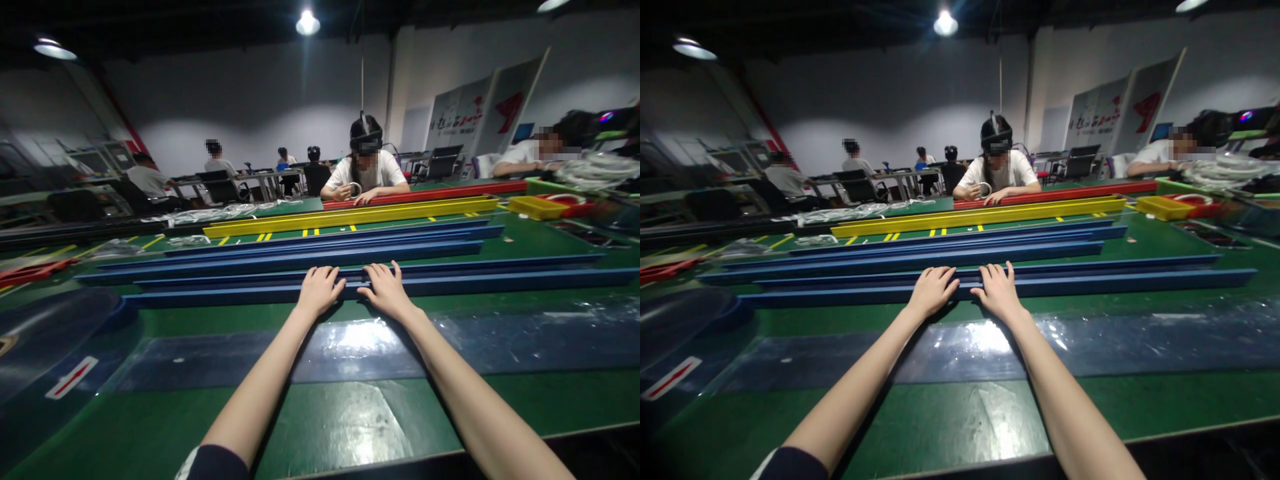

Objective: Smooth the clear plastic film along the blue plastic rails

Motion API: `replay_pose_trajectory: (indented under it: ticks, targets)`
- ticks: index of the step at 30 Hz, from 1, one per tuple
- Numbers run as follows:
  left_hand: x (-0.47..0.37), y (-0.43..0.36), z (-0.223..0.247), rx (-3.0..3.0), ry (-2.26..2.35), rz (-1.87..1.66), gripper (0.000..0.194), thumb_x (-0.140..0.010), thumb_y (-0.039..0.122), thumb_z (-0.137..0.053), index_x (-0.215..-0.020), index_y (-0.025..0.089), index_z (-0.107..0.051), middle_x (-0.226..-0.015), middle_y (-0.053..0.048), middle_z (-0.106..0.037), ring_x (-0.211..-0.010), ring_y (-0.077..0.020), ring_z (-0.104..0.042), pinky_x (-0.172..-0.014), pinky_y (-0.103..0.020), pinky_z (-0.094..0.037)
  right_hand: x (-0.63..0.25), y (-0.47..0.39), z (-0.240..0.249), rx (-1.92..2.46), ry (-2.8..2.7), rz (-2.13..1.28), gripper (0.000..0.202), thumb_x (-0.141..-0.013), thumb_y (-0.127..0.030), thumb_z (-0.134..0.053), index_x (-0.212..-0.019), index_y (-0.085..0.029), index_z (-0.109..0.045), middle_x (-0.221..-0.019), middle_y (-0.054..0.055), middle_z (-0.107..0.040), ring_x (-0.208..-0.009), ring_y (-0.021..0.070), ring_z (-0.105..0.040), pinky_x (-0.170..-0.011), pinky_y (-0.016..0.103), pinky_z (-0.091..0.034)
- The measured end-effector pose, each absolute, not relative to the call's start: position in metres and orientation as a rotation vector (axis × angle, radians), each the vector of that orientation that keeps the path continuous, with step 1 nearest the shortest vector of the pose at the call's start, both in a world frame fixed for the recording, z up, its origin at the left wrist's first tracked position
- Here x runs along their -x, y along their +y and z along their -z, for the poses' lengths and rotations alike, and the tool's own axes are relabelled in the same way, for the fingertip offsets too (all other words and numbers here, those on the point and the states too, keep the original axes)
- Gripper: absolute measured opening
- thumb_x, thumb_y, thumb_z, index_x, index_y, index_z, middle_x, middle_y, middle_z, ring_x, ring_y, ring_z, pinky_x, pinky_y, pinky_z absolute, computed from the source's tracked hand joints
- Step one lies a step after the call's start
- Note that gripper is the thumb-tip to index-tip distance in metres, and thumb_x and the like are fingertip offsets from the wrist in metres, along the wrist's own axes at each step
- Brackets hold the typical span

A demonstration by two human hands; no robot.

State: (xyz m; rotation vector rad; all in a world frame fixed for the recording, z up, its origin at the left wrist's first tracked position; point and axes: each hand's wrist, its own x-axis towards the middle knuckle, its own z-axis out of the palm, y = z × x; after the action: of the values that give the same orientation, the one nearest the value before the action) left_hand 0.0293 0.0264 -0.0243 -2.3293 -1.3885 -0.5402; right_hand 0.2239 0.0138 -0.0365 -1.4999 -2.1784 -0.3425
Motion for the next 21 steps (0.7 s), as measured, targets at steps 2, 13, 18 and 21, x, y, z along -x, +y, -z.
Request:
replay_pose_trajectory:
  ticks: [2,13,18,21]
  targets:
    - [-0.039,0.029,0.028,2.299,-1.407,0.546,0.044,-0.093,0.042,-0.030,-0.119,0.016,-0.055,-0.111,-0.010,-0.062,-0.103,-0.0214,-0.055,-0.092,-0.037,-0.036,-0.225,0.013,0.036,1.494,-2.191,0.321,0.044,-0.087,-0.042,-0.042,-0.121,-0.016,-0.050,-0.121,0.013,-0.056,-0.116,0.0262,-0.045,-0.106,0.049,-0.011]
    - [-0.022,0.044,0.030,2.215,-1.456,0.551,0.036,-0.093,0.035,-0.030,-0.106,0.018,-0.060,-0.098,-0.009,-0.064,-0.093,-0.0209,-0.058,-0.084,-0.034,-0.038,-0.244,0.019,0.040,1.513,-2.182,0.208,0.044,-0.089,-0.033,-0.037,-0.126,-0.014,-0.049,-0.135,0.013,-0.046,-0.127,0.0224,-0.038,-0.106,0.042,-0.023]
    - [0.013,0.052,0.031,2.152,-1.508,0.533,0.034,-0.092,0.032,-0.032,-0.107,0.019,-0.060,-0.105,-0.007,-0.065,-0.098,-0.0197,-0.058,-0.090,-0.033,-0.037,-0.255,0.025,0.043,1.589,-2.098,0.180,0.044,-0.090,-0.032,-0.034,-0.126,-0.012,-0.049,-0.135,0.013,-0.047,-0.127,0.0229,-0.038,-0.106,0.041,-0.025]
    - [0.031,0.053,0.032,2.130,-1.520,0.553,0.034,-0.092,0.031,-0.032,-0.109,0.020,-0.060,-0.108,-0.006,-0.065,-0.101,-0.0193,-0.058,-0.091,-0.033,-0.037,-0.255,0.031,0.044,1.629,-2.094,0.152,0.048,-0.090,-0.036,-0.034,-0.128,-0.009,-0.047,-0.137,0.014,-0.045,-0.128,0.0247,-0.037,-0.107,0.041,-0.024]
